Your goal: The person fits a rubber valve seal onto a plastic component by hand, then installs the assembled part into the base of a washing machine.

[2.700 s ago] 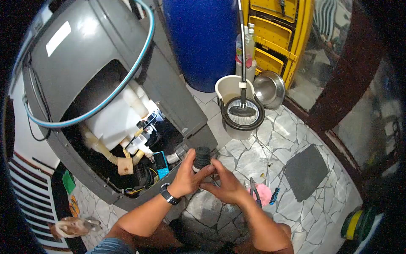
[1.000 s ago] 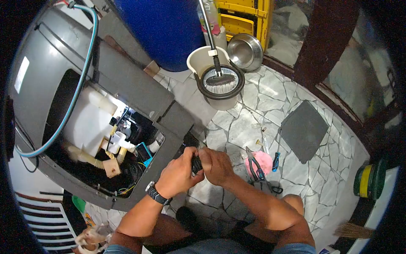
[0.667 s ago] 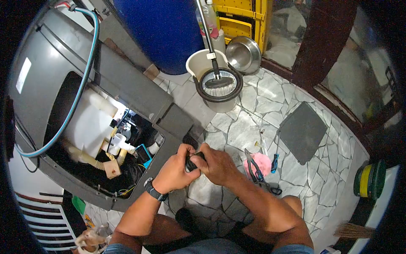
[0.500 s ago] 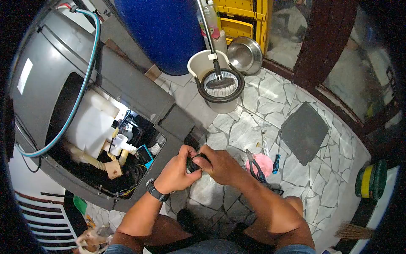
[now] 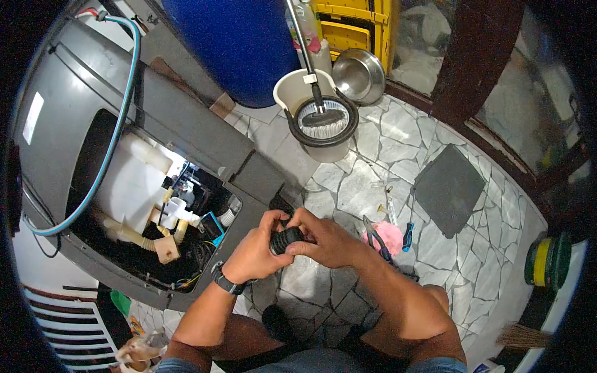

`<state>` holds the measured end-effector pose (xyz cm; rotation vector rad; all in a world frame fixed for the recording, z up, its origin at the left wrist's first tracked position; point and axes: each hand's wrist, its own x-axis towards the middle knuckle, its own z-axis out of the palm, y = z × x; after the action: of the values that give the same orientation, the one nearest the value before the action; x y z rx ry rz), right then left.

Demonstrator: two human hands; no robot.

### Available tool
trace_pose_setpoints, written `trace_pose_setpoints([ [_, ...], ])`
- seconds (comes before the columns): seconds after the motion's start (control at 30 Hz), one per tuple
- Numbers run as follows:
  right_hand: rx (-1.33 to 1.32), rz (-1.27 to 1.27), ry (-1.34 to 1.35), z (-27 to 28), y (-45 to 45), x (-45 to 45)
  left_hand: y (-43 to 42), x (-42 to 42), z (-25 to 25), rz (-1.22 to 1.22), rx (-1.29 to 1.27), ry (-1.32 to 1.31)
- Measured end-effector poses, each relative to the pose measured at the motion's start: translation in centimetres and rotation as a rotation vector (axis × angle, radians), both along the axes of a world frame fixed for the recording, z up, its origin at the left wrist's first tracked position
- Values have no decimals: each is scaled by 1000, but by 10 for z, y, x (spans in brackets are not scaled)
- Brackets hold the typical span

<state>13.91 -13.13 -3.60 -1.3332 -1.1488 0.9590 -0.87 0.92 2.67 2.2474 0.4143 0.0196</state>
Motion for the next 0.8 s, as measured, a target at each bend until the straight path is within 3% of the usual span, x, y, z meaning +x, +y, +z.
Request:
trace_pose_setpoints([
  [0.33,-65,-16,-115,14,-3,1,-5,-2,-9,-4,144,-73],
  [0.4,-123,28,195,13,-3,4,-5,-1,-6,-10,146,-93],
  [0.6,-10,70,25,13,-5,12,0,-2,-4,34,181,-47],
  [0.8,-66,87,-4,16,-3,16,2,-2,2,11,53,90],
])
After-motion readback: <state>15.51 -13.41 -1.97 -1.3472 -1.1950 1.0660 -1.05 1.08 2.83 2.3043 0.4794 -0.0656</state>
